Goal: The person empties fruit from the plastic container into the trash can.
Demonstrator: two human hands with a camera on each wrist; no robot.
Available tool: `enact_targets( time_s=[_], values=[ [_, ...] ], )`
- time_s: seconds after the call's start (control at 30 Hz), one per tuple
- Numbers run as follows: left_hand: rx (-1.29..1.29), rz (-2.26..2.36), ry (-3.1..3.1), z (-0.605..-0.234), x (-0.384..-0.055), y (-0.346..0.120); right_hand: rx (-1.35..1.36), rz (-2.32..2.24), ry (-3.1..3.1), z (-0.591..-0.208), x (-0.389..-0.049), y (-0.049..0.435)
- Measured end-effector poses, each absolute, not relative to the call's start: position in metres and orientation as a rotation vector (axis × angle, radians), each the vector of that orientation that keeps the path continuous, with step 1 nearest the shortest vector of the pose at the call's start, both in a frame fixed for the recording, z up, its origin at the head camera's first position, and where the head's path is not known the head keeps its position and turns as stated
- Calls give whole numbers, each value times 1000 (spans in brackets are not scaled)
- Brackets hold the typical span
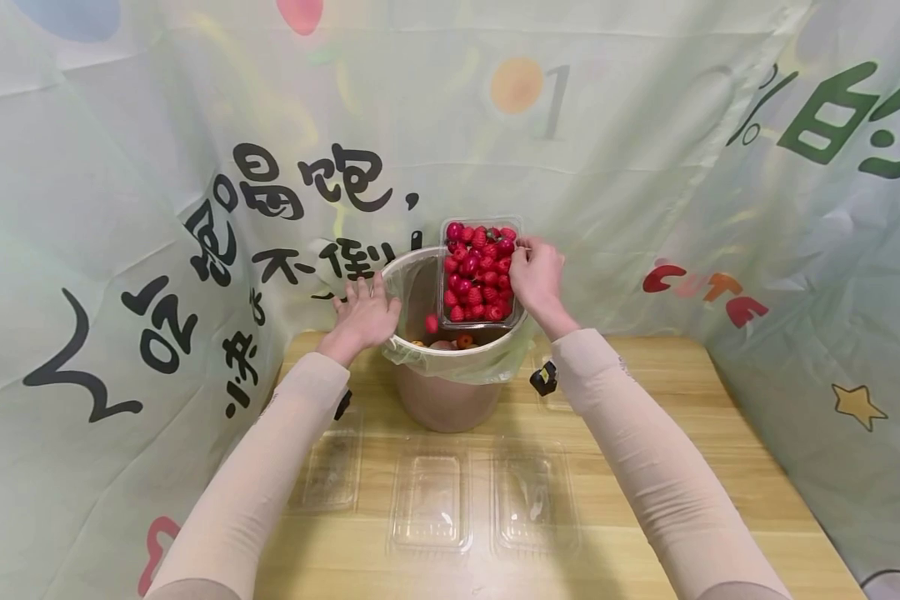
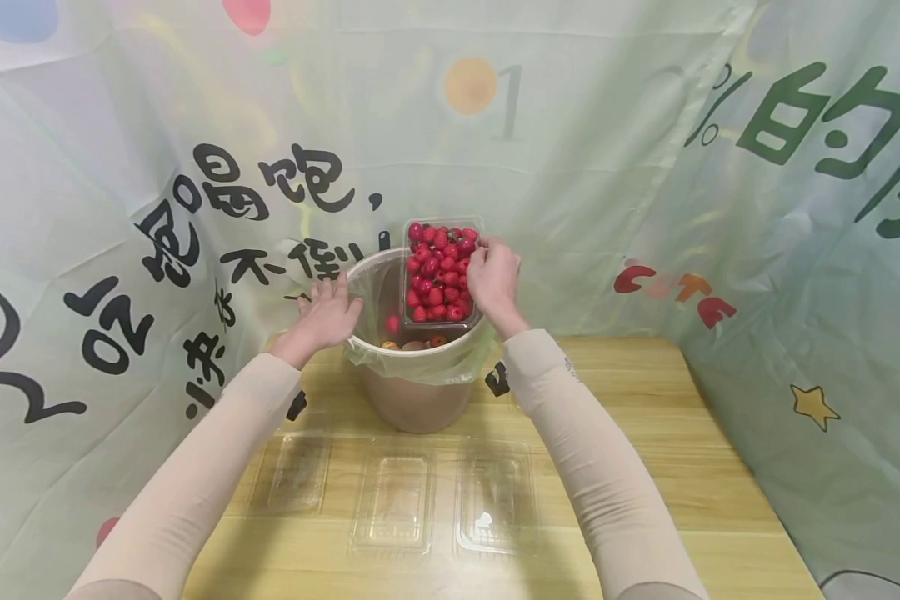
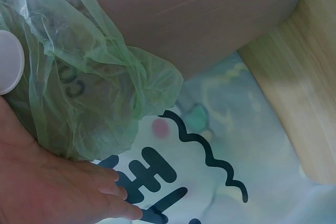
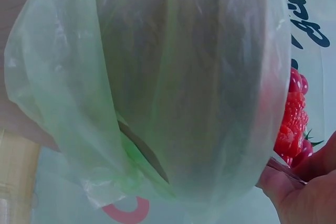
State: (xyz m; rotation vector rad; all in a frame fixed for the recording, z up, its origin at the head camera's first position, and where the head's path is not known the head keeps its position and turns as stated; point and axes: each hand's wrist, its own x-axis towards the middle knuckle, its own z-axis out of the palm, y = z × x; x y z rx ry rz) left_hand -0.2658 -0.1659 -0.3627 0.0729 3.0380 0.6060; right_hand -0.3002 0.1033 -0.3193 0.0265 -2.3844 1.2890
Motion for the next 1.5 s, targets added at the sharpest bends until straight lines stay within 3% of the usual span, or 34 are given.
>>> enact_targets(
  time_s=[1.5],
  values=[
    [73, 593, 3041, -365, -268, -167, 90, 1268, -2276, -314, -294, 96]
  ],
)
